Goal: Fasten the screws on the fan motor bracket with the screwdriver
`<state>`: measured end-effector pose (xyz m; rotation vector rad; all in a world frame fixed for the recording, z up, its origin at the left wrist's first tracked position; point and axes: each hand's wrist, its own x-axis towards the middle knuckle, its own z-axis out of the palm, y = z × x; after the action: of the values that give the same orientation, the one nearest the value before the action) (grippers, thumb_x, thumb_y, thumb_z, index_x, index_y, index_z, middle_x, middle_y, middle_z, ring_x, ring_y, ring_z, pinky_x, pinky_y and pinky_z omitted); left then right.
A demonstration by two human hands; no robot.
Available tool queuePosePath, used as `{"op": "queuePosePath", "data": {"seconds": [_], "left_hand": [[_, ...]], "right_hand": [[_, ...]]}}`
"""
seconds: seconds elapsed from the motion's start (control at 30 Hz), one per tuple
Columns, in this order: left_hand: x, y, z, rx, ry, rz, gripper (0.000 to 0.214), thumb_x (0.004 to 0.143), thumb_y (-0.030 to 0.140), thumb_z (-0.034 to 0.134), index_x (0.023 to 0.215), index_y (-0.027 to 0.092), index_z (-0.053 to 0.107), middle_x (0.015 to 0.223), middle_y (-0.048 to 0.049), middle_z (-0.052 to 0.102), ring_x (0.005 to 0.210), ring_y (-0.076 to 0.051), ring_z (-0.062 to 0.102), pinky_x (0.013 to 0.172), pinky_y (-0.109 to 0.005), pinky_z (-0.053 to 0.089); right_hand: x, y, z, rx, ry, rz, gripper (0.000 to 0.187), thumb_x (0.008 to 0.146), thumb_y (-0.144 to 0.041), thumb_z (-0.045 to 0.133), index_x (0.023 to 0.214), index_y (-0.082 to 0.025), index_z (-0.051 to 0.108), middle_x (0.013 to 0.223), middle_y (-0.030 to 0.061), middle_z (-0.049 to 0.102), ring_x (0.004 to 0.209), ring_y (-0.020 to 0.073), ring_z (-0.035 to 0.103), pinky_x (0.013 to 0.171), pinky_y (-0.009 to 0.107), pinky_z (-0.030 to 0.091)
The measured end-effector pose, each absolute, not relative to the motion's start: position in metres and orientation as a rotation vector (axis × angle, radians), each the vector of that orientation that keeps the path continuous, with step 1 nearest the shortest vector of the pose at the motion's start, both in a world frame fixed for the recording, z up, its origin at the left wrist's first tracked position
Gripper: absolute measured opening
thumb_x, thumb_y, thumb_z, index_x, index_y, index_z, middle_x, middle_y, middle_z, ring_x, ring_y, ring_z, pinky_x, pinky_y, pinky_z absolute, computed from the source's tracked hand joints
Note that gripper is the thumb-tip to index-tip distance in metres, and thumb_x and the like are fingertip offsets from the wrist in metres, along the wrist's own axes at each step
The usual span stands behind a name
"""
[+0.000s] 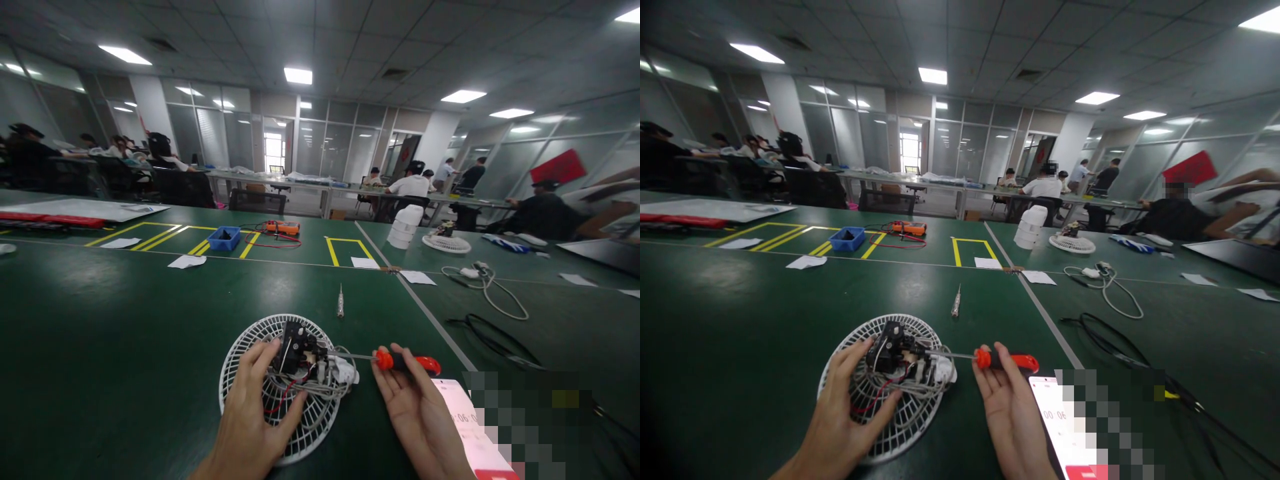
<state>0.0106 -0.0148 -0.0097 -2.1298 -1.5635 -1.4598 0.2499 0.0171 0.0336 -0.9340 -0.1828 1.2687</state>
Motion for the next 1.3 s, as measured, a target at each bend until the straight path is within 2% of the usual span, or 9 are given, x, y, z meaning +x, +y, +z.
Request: {"op": "queuePosePath", "data": {"seconds": [0.17, 0.37, 0.53, 0.6, 0.83, 0.93, 1.03, 1.13, 1.3], "left_hand": [[0.011, -0.014, -0.011, -2.162, -1.587, -1.453, 0.073, 0.090, 0.032, 0.067, 0.153, 0.021, 0.031, 0.141, -0.0127, 0.050, 0.132, -0.026, 0.052, 0.108, -0.045, 0.052], [0.012, -0.015, -0.010, -2.179, -1.583, -1.451, 0.071, 0.091, 0.030, 0.067, 0.152, 0.021, 0.033, 0.146, -0.0138, 0.046, 0.138, -0.028, 0.046, 0.113, -0.051, 0.048], [0.012, -0.016, -0.009, -2.174, -1.569, -1.427, 0.072, 0.091, 0.030, 0.067, 0.153, 0.021, 0.031, 0.146, -0.0142, 0.046, 0.143, -0.030, 0.042, 0.115, -0.054, 0.045], [0.012, -0.015, -0.009, -2.177, -1.566, -1.422, 0.074, 0.091, 0.030, 0.067, 0.154, 0.021, 0.030, 0.147, -0.0144, 0.045, 0.144, -0.030, 0.041, 0.116, -0.055, 0.045], [0.013, -0.015, -0.010, -2.185, -1.561, -1.422, 0.076, 0.090, 0.031, 0.067, 0.155, 0.021, 0.028, 0.149, -0.0147, 0.044, 0.144, -0.029, 0.042, 0.116, -0.053, 0.045], [0.013, -0.014, -0.010, -2.169, -1.541, -1.411, 0.075, 0.091, 0.033, 0.067, 0.154, 0.020, 0.029, 0.148, -0.0152, 0.046, 0.142, -0.030, 0.043, 0.115, -0.053, 0.047], [0.013, -0.014, -0.011, -2.170, -1.568, -1.391, 0.076, 0.091, 0.036, 0.066, 0.155, 0.020, 0.029, 0.148, -0.0148, 0.047, 0.140, -0.029, 0.046, 0.113, -0.052, 0.049], [0.013, -0.014, -0.011, -2.171, -1.660, -1.354, 0.081, 0.090, 0.041, 0.067, 0.156, 0.020, 0.025, 0.150, -0.0145, 0.047, 0.138, -0.029, 0.049, 0.112, -0.051, 0.051], [0.014, -0.015, -0.013, -2.142, -1.741, -1.347, 0.086, 0.089, 0.047, 0.067, 0.157, 0.019, 0.023, 0.149, -0.0153, 0.050, 0.134, -0.032, 0.054, 0.109, -0.057, 0.053]], "right_hand": [[0.248, 0.017, 0.038, -1.019, -0.176, 1.242, 0.042, 0.062, -0.028, 0.094, 0.096, -0.019, 0.071, 0.088, 0.0031, 0.074, 0.078, 0.0181, 0.072, 0.067, 0.027, 0.063], [0.251, 0.017, 0.044, -0.897, -0.164, 1.234, 0.050, 0.049, -0.012, 0.094, 0.093, -0.018, 0.071, 0.099, 0.0032, 0.075, 0.094, 0.0209, 0.072, 0.083, 0.030, 0.062], [0.249, 0.018, 0.043, -0.974, -0.112, 1.246, 0.026, 0.071, -0.034, 0.087, 0.084, -0.020, 0.069, 0.083, 0.0047, 0.074, 0.080, 0.0198, 0.072, 0.068, 0.029, 0.063], [0.249, 0.017, 0.043, -1.030, -0.118, 1.245, 0.023, 0.074, -0.032, 0.085, 0.084, -0.019, 0.069, 0.079, 0.0057, 0.074, 0.074, 0.0182, 0.071, 0.065, 0.027, 0.062], [0.254, 0.014, 0.045, -0.883, -0.107, 1.206, 0.034, 0.052, -0.011, 0.087, 0.079, -0.020, 0.069, 0.091, 0.0026, 0.076, 0.089, 0.0214, 0.074, 0.083, 0.033, 0.063], [0.254, 0.015, 0.043, -0.905, -0.112, 1.236, 0.034, 0.058, -0.023, 0.090, 0.086, -0.020, 0.070, 0.092, 0.0050, 0.076, 0.090, 0.0227, 0.073, 0.079, 0.035, 0.064], [0.250, 0.016, 0.041, -0.981, -0.143, 1.242, 0.036, 0.065, -0.032, 0.091, 0.092, -0.019, 0.070, 0.087, 0.0047, 0.075, 0.081, 0.0195, 0.072, 0.068, 0.030, 0.063], [0.247, 0.014, 0.043, -0.980, -0.161, 1.214, 0.042, 0.060, -0.025, 0.094, 0.094, -0.019, 0.070, 0.086, 0.0030, 0.074, 0.075, 0.0169, 0.071, 0.064, 0.025, 0.062], [0.247, 0.011, 0.050, -0.910, -0.132, 1.150, 0.054, 0.046, -0.011, 0.091, 0.095, -0.016, 0.071, 0.096, 0.0040, 0.075, 0.086, 0.0186, 0.072, 0.078, 0.028, 0.063]]}}
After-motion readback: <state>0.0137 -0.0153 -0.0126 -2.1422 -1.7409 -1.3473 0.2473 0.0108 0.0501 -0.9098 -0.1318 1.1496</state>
